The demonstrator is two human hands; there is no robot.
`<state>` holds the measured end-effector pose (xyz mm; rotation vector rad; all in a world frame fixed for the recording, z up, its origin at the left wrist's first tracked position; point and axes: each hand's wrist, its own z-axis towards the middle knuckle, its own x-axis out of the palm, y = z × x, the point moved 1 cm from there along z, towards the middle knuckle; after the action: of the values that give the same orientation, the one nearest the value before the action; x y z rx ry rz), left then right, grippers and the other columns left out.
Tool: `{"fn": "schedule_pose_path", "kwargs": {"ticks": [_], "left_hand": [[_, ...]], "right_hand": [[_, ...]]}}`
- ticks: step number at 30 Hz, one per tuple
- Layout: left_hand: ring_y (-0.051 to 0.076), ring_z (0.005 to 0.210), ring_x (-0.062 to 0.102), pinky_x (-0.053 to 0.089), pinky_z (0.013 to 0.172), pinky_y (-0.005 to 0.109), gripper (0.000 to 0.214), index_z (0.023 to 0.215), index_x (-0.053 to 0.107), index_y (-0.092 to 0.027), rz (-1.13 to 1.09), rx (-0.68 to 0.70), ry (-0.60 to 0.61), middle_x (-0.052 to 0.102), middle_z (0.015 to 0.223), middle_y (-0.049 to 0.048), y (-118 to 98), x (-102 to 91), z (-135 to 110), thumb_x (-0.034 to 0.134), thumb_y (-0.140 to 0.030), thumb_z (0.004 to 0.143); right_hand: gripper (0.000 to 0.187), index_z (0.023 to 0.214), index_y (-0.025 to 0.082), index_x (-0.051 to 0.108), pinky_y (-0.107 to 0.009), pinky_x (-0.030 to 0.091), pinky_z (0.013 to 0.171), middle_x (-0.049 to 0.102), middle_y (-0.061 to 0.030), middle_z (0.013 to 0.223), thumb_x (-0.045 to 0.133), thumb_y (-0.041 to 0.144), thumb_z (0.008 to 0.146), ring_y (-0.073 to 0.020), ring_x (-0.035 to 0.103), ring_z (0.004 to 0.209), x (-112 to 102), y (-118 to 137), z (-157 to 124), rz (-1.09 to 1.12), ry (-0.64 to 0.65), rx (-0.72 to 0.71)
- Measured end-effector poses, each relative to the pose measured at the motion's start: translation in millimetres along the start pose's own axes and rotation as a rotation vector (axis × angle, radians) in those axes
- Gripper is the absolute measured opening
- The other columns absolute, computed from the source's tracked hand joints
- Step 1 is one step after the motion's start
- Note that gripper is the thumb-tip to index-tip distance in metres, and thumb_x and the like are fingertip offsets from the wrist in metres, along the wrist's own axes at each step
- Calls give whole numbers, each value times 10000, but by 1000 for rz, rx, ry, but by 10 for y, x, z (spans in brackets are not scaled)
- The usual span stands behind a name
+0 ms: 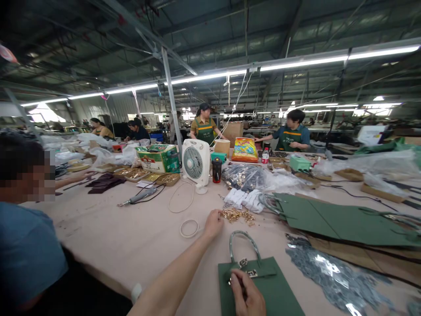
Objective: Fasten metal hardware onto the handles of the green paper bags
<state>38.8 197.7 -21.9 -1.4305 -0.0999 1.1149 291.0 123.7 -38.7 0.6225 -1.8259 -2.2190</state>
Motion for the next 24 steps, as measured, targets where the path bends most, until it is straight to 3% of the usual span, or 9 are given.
{"fn": "schedule_pose_path", "kwargs": {"ticks": [6, 11, 15, 21, 24], "left_hand": [[251, 1075, 620, 449, 978, 353, 177, 1033, 680, -189, 98, 16, 20, 664, 1141, 110, 71, 87, 68, 600, -128, 888], [248, 1098, 612, 434, 1010, 367, 87, 975, 667, -196, 20, 39, -17, 671, 1101, 95, 107, 107, -35, 602, -175, 920], [201, 981, 660, 479, 955, 333, 130, 1028, 670, -208, -149, 39, -57, 713, 1055, 64, 139, 55, -186, 565, -217, 953], [160, 787, 697, 554, 783, 290, 355, 1116, 695, -179, -457, -84, -164, 741, 998, 75, 195, -117, -415, 552, -465, 959], [147, 736, 685, 556, 709, 267, 464, 1117, 717, -145, -582, -127, -110, 744, 991, 100, 161, -162, -658, 616, -544, 903]], "right_hand": [[585, 946, 216, 795, -263, 492, 474, 700, -36, 646, 672, 758, 765, -179, 572, 488, 38, 54, -22, 80, -126, 70], [558, 966, 214, 801, -268, 517, 510, 656, -20, 609, 686, 725, 773, -191, 603, 523, -40, 89, 7, 60, -41, 67], [571, 1045, 203, 788, -268, 510, 531, 659, -24, 648, 654, 708, 815, -191, 601, 562, -72, 80, 0, 22, -48, 73], [570, 1117, 179, 748, -279, 496, 563, 681, -35, 724, 633, 675, 859, -189, 594, 602, -51, 55, -55, 15, -40, 71], [544, 1138, 168, 731, -282, 491, 573, 676, -34, 739, 623, 641, 891, -182, 585, 608, -68, 73, -64, 42, -47, 75]]}}
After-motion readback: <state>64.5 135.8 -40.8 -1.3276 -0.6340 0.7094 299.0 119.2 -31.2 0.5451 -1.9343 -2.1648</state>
